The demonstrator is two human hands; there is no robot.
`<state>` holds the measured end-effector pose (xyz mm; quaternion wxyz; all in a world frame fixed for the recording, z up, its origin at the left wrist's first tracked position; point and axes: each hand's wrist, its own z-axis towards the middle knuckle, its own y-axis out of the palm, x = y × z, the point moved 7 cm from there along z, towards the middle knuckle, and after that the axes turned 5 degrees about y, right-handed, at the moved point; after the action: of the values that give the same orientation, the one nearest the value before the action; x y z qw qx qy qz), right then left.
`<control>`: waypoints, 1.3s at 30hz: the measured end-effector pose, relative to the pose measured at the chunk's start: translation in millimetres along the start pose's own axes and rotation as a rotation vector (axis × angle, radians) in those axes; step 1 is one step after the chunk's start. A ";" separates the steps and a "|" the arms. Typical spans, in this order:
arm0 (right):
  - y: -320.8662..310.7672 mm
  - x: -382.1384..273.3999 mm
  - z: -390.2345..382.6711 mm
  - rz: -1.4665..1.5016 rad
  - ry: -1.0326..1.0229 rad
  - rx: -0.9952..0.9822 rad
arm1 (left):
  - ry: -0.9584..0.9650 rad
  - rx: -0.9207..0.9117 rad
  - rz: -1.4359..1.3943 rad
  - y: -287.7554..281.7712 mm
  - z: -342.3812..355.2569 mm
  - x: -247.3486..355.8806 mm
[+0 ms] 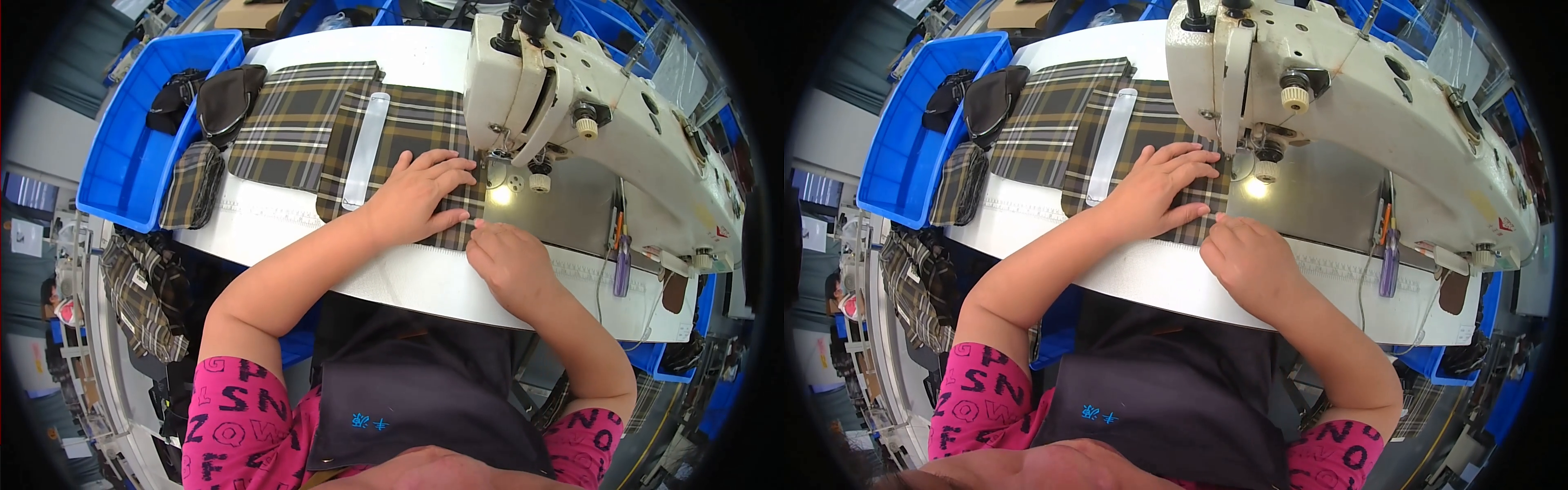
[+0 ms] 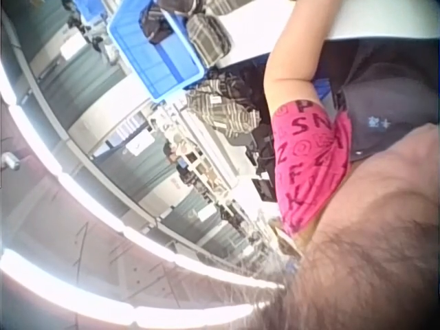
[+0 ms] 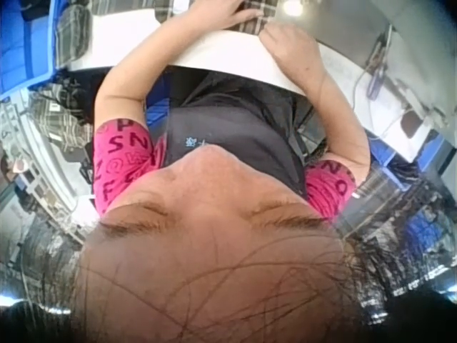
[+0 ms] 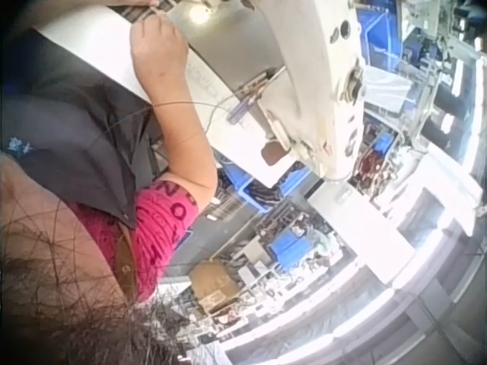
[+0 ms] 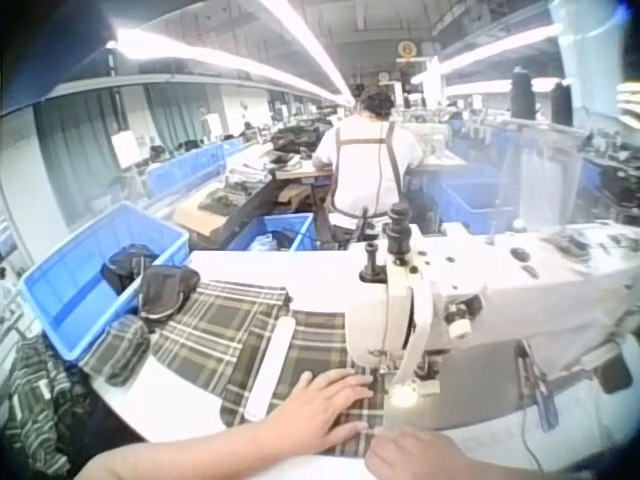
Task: Sewing plaid fabric components together using an industrial sewing machine to construct bags or pouches.
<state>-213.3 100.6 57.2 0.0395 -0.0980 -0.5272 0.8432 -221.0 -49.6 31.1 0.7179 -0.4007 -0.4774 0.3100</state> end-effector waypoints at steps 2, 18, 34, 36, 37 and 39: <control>3.2 3.8 3.0 -0.007 -0.008 -0.023 | 0.009 0.019 0.022 -1.3 4.3 -4.3; 8.1 37.5 9.6 -0.021 0.180 0.074 | 0.006 0.050 0.032 -5.3 42.4 -43.7; 14.6 56.1 13.3 -0.186 0.382 -0.083 | -0.038 0.057 0.252 -2.3 71.0 -84.7; 15.8 56.7 12.2 -0.187 0.390 -0.088 | -0.052 0.045 0.261 -2.5 74.4 -87.2; 16.2 57.2 11.7 -0.187 0.398 -0.092 | -0.067 0.034 0.271 -2.1 75.1 -88.4; 15.6 57.2 11.3 -0.178 0.401 -0.093 | -0.062 0.045 0.263 -1.5 75.1 -87.9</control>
<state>-271.0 93.5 41.0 0.2131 -0.2186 -0.5536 0.7748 -322.0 -102.2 10.7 0.6648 -0.4341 -0.4355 0.4242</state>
